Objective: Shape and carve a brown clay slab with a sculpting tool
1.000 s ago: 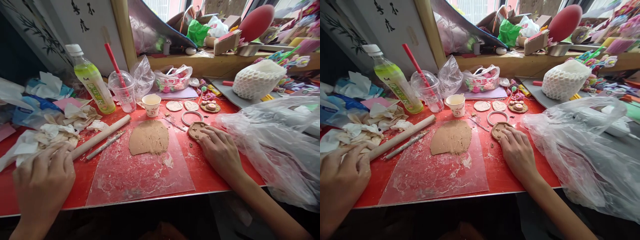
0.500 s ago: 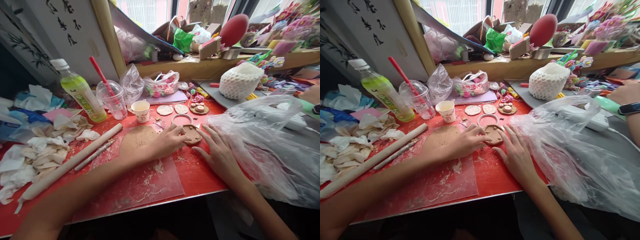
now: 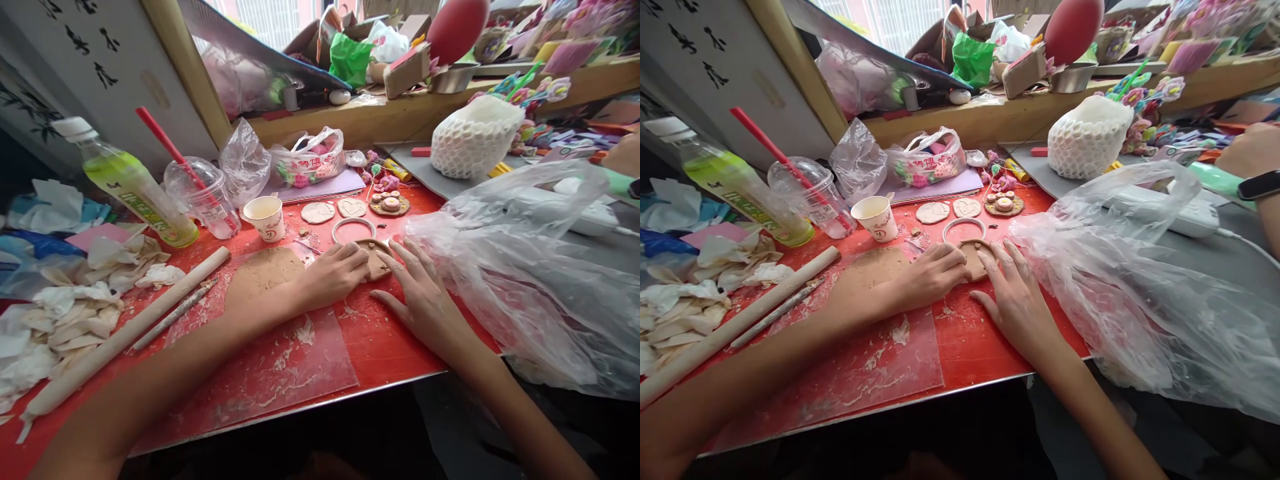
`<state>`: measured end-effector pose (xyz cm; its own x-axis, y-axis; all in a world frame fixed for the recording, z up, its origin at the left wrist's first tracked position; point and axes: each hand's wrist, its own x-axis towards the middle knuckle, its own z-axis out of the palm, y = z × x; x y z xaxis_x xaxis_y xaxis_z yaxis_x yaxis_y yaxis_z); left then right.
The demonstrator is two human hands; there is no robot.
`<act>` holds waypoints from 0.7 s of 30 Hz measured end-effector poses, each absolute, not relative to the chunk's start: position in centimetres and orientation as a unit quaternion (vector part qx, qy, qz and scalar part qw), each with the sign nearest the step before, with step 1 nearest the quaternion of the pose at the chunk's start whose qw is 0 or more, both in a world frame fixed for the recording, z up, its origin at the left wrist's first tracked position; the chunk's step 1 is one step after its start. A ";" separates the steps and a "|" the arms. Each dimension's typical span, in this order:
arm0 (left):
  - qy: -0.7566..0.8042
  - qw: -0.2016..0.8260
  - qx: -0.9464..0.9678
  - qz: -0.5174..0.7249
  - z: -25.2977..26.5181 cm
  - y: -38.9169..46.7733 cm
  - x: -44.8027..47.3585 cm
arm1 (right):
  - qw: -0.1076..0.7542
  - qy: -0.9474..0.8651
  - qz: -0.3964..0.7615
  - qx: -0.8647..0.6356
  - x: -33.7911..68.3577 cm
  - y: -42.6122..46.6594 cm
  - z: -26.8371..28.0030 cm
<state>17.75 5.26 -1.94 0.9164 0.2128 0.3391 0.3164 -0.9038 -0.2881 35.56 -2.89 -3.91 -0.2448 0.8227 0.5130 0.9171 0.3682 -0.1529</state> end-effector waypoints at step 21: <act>-0.110 0.246 -0.951 -0.151 -1.4 5.1 16.7 | 0.265 -0.783 -0.082 -0.557 35.5 -2.9 -4.0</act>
<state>16.70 5.15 -1.40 0.9301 0.1356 0.3415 0.2841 -0.8549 -0.4342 35.54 -2.93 -4.01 -0.2400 0.8284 0.5060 0.9156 0.3664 -0.1657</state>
